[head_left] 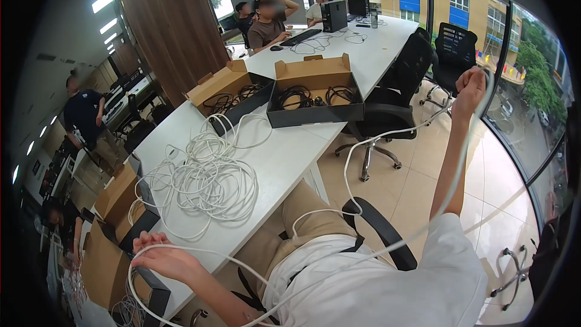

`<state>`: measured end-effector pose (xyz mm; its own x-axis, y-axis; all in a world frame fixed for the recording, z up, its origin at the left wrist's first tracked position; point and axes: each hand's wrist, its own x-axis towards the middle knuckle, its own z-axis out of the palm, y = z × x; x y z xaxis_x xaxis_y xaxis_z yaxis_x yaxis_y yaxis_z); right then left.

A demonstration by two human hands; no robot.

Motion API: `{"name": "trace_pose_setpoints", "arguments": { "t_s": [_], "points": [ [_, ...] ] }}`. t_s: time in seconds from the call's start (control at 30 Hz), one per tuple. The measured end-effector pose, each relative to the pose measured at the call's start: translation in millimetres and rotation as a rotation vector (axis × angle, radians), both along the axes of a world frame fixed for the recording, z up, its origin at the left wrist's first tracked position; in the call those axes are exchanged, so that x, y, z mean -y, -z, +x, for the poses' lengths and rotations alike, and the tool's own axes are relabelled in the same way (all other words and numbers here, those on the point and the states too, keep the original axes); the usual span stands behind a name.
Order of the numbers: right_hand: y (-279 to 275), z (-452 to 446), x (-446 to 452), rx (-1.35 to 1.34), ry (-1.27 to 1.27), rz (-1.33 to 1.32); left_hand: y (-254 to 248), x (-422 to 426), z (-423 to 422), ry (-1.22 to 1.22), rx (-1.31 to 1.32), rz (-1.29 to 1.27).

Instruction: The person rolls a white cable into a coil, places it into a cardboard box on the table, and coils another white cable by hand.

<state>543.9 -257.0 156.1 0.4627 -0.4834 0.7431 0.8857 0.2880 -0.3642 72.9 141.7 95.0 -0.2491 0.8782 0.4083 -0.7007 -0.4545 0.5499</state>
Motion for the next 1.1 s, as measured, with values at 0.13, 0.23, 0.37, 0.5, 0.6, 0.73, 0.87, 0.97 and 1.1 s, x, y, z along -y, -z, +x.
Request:
{"name": "trace_pose_setpoints", "arguments": {
  "t_s": [0.13,0.23,0.37,0.5,0.6,0.73,0.87,0.97,1.1],
  "points": [
    [-1.0,-25.7,-10.9,0.167,0.097,0.011,-12.9,13.9,16.9,0.291,0.056,-0.208],
    [-4.3,-48.6,-28.4,0.241,0.136,-0.003,-4.4,9.9,25.3,0.549,0.069,-0.214],
    [10.9,-55.3,-33.3,0.313,-0.183,-0.318,4.3,-3.0,38.6,0.893,0.271,-0.149],
    [-5.1,-101.1,-44.2,0.117,-0.405,-1.024,-11.9,0.1,48.5,1.03,0.434,-0.142],
    [-20.7,-127.9,-61.4,-0.046,-0.586,-1.662,-22.5,2.9,53.7,1.126,0.504,-0.037],
    [15.3,-132.0,-103.4,0.018,-0.777,-1.807,-44.4,23.7,63.4,1.255,0.607,-0.009],
    [36.6,-172.4,-145.1,0.164,-1.077,-1.801,-62.4,44.6,74.8,1.335,0.648,0.008],
    [42.5,-187.3,-164.0,0.237,-1.512,-1.714,-68.7,48.4,81.7,1.319,0.627,0.049],
    [56.6,-216.0,-184.4,0.109,-1.765,-1.439,-71.0,49.9,89.6,1.301,0.617,0.061]
  ]
}}
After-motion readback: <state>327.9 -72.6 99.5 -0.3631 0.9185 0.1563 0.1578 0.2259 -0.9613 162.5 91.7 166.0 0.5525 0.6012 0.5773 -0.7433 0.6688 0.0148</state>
